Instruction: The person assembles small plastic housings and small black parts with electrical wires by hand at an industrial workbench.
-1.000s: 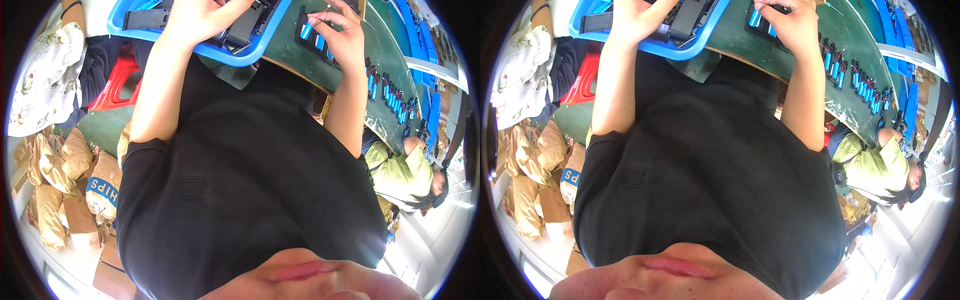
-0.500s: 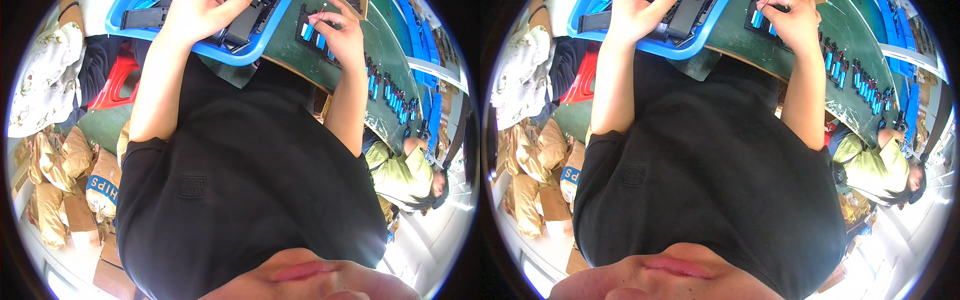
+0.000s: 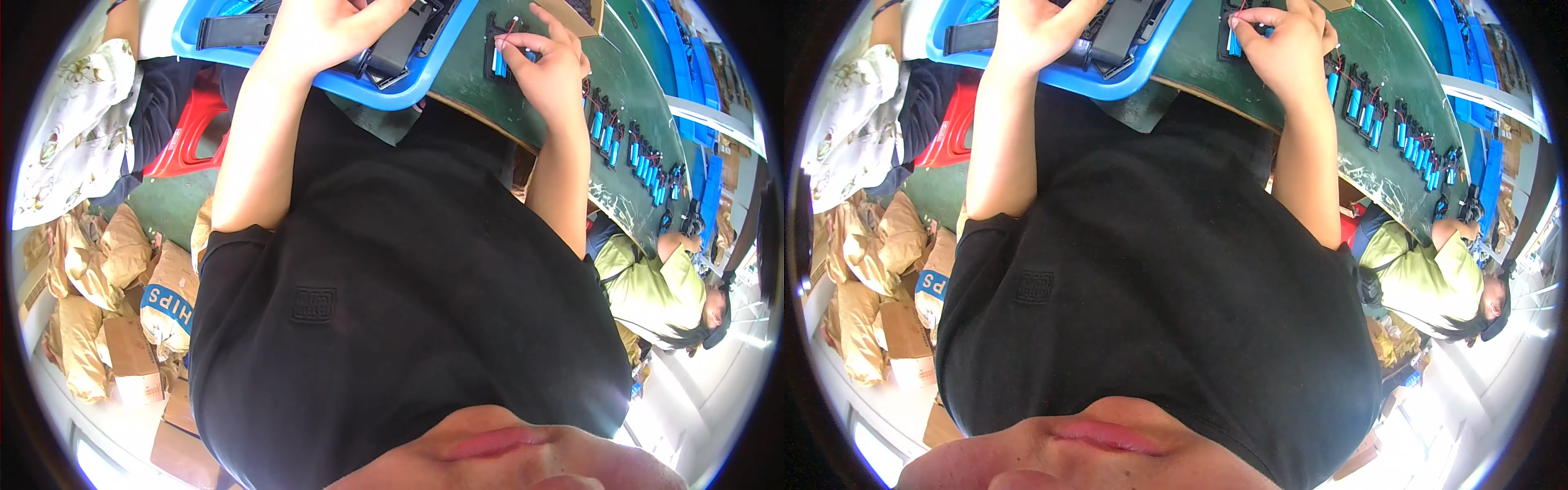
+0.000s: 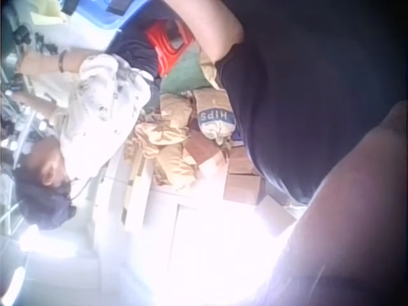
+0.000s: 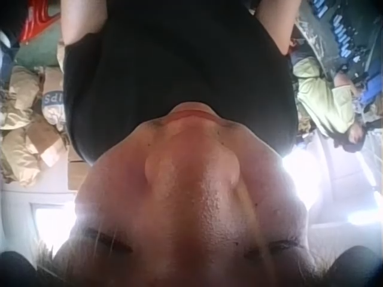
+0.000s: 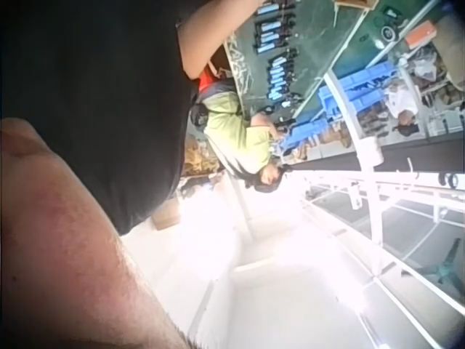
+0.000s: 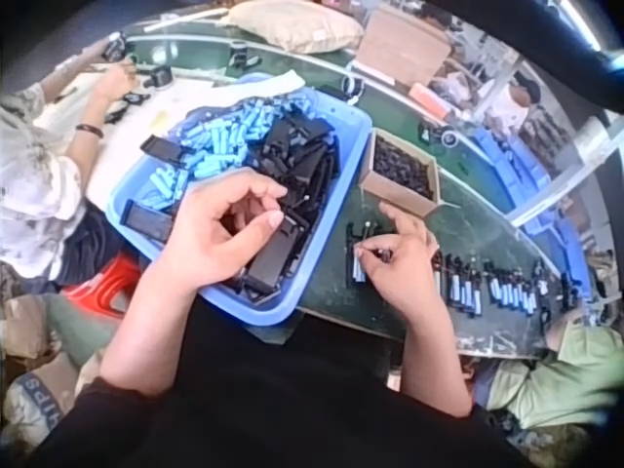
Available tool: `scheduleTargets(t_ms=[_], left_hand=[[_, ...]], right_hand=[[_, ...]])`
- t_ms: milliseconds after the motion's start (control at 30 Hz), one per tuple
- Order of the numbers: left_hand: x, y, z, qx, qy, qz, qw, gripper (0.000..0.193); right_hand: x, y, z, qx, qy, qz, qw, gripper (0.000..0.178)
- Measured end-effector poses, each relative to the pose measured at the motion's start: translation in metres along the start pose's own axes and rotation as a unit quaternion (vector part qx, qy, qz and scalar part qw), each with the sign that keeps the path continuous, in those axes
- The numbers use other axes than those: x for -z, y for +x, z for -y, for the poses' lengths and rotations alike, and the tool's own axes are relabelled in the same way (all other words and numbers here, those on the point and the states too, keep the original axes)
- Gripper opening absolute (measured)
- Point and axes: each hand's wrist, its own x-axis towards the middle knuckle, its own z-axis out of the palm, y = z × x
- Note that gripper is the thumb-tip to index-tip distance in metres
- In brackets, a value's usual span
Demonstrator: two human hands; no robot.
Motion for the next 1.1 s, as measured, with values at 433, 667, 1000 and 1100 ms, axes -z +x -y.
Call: scheduleTargets(t_ms=[433,667,1000,1100], left_hand=[[-0.004,0.005,0.024,-0.043,0.009,-0.006,0.999,0.004],[-0.007,0.0,0.027,-0.016,0.012,0.004,1.0,0.005],[-0.005,-0.001,0.034,-0.014,0.033,0.012,0.999,0.009],[-0.007,0.001,0.031,-0.018,0.047,0.009,0.999,0.007]], right_hand=[[-0.023,-0.019,-0.003,0.155,0.079,-0.19,0.966,0.06],[-0.019,-0.04,-0.014,0.118,-0.076,-0.059,0.988,0.034],[0.023,-0.09,-0.069,0.077,-0.081,-0.056,0.992,0.032],[0.034,-0.104,-0.078,0.071,-0.07,-0.06,0.993,0.034]])
